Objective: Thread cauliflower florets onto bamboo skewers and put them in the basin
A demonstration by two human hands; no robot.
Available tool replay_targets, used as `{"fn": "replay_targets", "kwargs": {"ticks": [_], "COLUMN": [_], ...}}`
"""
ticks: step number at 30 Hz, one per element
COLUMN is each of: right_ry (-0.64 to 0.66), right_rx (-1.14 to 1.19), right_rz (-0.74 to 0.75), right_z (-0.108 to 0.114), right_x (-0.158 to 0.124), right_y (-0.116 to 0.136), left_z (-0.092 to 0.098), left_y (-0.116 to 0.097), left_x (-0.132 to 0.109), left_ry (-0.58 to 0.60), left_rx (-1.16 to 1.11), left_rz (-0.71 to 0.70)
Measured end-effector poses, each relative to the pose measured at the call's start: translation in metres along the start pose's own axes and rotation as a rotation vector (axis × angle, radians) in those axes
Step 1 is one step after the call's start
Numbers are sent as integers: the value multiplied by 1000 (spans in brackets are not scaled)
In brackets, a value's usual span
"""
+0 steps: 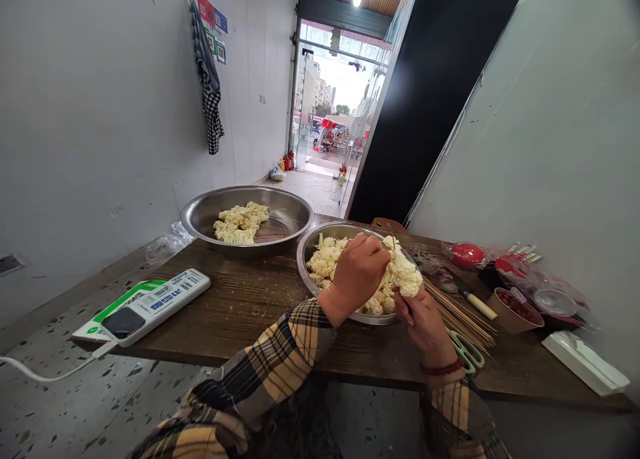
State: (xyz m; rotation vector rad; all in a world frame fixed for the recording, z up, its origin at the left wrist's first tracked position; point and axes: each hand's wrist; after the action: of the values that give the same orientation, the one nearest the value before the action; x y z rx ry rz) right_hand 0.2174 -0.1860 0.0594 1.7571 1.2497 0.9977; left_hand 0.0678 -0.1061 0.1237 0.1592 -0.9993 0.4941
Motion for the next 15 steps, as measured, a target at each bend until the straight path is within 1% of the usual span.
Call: {"fn": "replay_targets", "kwargs": {"ticks": [2,3,5,7,9,11,13,15], "right_ry": [-3,-4,-9,-15,-23,-23,-11,5], "right_rx": [-1,-2,-9,-15,-9,9,31,49], "right_rz": [4,7,19,30,40,46,48,49], "right_z": [-2,-3,-5,-5,-4,-2,0,1], "right_x": [0,-1,-1,-1,-1,0,0,0], "right_y": [0,1,1,1,0,-1,-1,-1], "left_z": [-4,-7,-13,-18,-21,-25,-28,-30], "left_y": [-1,-2,-5,-9,-13,-16,-18,-20], "left_x": [-1,-2,-4,-6,-7,-7,-9,-10], "left_ry": [10,6,-9,-1,44,107,159,192], "left_rx": [-15,-64,-228,-433,-674,-971,-1254,-1428], "left_rz": [1,29,139,287,453,616,729,783]}}
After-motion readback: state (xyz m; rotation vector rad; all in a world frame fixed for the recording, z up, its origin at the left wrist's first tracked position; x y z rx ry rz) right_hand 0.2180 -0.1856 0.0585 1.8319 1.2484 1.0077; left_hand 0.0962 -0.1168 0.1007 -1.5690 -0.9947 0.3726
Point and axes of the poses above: each hand's wrist, its own x-axis towards the middle knuckle, its own z-axis out of the back of the hand, y = z × x, and after that the axes turned 8 degrees about x, right-handed
